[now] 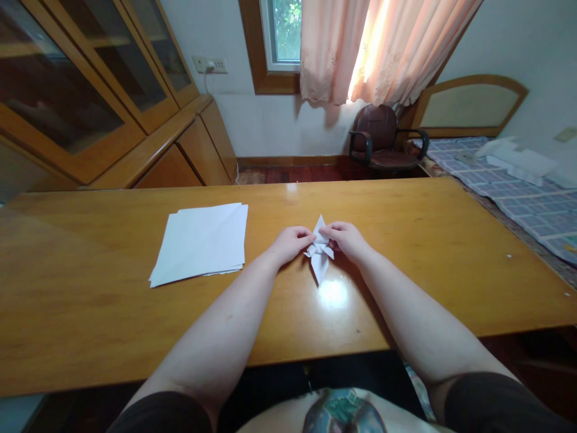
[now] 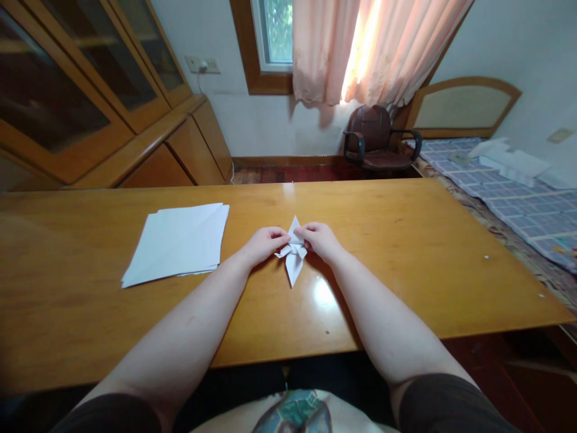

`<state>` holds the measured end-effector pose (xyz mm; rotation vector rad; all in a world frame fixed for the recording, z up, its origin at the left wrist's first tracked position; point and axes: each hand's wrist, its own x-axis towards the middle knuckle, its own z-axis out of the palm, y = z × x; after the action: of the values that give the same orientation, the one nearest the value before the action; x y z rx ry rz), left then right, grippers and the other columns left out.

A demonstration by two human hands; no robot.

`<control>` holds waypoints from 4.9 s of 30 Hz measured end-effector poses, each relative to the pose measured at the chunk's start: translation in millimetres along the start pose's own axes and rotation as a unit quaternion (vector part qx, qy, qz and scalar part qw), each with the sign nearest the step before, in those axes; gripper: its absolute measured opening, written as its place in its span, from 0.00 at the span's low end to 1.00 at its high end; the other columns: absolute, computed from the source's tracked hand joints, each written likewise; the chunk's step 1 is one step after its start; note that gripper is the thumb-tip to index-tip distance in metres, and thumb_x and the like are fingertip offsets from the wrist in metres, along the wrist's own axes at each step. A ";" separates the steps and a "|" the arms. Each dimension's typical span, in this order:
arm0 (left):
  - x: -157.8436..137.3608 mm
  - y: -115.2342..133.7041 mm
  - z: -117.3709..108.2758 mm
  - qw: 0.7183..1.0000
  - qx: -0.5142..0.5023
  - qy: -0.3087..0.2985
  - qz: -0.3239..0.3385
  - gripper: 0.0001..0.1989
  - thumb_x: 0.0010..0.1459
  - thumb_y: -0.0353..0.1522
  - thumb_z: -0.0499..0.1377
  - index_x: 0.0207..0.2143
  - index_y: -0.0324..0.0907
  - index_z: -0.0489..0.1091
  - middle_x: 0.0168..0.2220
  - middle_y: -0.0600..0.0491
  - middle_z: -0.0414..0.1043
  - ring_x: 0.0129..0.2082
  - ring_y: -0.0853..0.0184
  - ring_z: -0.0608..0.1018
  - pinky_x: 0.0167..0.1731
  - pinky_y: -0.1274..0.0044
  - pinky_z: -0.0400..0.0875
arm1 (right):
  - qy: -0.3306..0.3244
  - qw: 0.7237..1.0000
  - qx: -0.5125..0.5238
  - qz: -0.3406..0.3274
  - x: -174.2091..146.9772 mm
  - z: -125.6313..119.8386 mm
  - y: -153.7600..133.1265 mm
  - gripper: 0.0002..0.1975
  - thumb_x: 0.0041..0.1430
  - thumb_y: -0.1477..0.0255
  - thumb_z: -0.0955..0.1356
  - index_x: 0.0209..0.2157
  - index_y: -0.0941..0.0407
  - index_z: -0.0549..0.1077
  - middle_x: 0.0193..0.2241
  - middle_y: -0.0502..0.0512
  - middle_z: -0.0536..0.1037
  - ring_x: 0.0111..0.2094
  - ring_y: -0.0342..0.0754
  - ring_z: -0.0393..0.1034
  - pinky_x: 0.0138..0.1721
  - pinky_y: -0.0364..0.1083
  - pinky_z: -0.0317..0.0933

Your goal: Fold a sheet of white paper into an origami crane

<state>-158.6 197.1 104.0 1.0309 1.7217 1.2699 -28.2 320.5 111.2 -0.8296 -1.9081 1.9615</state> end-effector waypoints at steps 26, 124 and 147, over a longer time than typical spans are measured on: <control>2.9 1.8 2.0 0.988 -0.147 0.038 -0.036 0.16 0.45 0.33 0.63 0.39 0.39 0.70 0.21 0.58 0.69 0.18 0.74 0.67 0.22 0.80 0.60 | -0.020 0.999 0.045 0.023 3.7 -0.3 3.5 0.14 0.40 0.62 0.72 0.24 0.57 0.69 0.11 0.43 0.61 0.13 0.36 0.49 0.15 0.40 0.39; 8.0 -4.0 -1.0 0.975 -0.101 0.153 0.123 0.08 0.49 0.35 0.62 0.31 0.40 0.71 0.32 0.53 0.74 0.35 0.67 0.74 0.43 0.73 0.66 | 0.064 0.973 0.089 -0.202 5.6 -0.9 2.9 0.08 0.42 0.68 0.74 0.26 0.54 0.75 0.28 0.50 0.76 0.32 0.46 0.69 0.40 0.49 0.63; 7.2 -2.2 -1.2 0.975 -0.109 0.164 0.101 0.09 0.50 0.36 0.61 0.31 0.40 0.69 0.32 0.54 0.74 0.34 0.67 0.74 0.42 0.73 0.66 | 0.057 0.974 0.024 -0.218 2.5 -0.9 -0.6 0.10 0.45 0.65 0.72 0.28 0.54 0.71 0.30 0.51 0.74 0.33 0.46 0.68 0.39 0.48 0.63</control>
<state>-162.9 202.8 101.4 0.9225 1.6967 1.7994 -29.8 322.7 111.2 -0.4466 -1.7845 1.6491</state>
